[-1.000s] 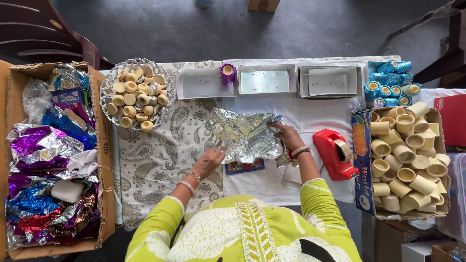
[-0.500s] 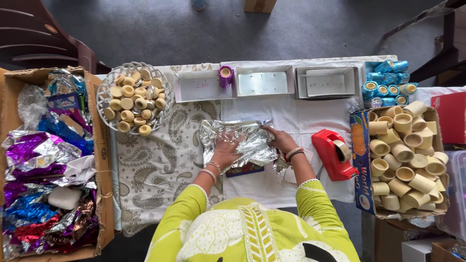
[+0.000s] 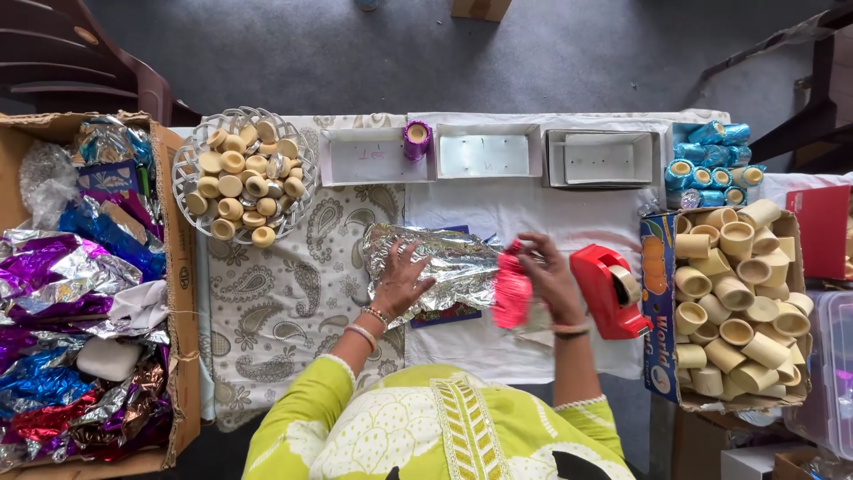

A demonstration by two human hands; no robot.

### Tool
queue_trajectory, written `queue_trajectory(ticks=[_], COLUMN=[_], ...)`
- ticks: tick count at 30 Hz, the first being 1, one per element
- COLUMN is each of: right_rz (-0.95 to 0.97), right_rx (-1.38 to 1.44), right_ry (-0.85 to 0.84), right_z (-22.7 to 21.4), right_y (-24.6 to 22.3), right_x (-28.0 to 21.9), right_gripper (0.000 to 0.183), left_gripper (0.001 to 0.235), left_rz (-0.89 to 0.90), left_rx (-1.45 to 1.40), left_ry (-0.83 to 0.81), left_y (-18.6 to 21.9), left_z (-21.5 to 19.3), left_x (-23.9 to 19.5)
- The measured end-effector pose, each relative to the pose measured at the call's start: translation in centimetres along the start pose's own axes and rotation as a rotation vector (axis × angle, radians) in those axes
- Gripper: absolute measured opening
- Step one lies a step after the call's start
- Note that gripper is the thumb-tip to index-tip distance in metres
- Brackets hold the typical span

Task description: The person cuts a piece of blue metallic foil with scissors, then wraps a beige cone-shaped object with the foil. They secure the wrapped cone using a red tape dispenser and place the finished item on the table.

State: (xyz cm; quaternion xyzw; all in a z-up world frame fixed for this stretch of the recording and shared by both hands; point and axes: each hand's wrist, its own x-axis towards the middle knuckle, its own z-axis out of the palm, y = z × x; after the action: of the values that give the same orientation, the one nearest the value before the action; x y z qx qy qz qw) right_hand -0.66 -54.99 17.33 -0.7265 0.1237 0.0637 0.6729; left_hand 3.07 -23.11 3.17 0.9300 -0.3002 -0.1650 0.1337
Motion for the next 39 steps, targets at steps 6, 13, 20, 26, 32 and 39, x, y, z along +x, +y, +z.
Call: queue_trajectory(ticks=[6,13,20,26,32,39], right_rz=[-0.100,-0.102,-0.142,-0.126,-0.116,-0.067], right_rx=[0.105,0.104,-0.431,-0.450,-0.444,-0.422], right_ry=[-0.154,-0.312,-0.212,-0.112,-0.144,-0.053], right_z=[10.8,14.4,13.6,13.3,13.5,11.9], right_y=[1.4,4.8,8.3,10.3,10.6,11.0], right_x=[2.8,3.3,2.2,1.4,1.4,0.4], right_gripper=[0.049,0.054,0.031,0.027,0.023,0.023], left_gripper=[0.074,0.043,0.026,0.031,0.016,0.020], left_rz=[0.065,-0.087,-0.547,-0.754,-0.762,-0.560], left_rx=[-1.723,-1.723,-1.014,-0.242,-0.335,-0.374], left_ry=[0.010,0.375,1.128,1.465,1.259,0.802], left_y=[3.9,-5.2,-14.1,-23.0,-30.7,-32.9], left_z=[-9.2,-0.4,-10.8,-17.2,-13.4,-10.2], left_x=[-1.3,-5.3,-16.8,-21.2,-20.6,-22.5])
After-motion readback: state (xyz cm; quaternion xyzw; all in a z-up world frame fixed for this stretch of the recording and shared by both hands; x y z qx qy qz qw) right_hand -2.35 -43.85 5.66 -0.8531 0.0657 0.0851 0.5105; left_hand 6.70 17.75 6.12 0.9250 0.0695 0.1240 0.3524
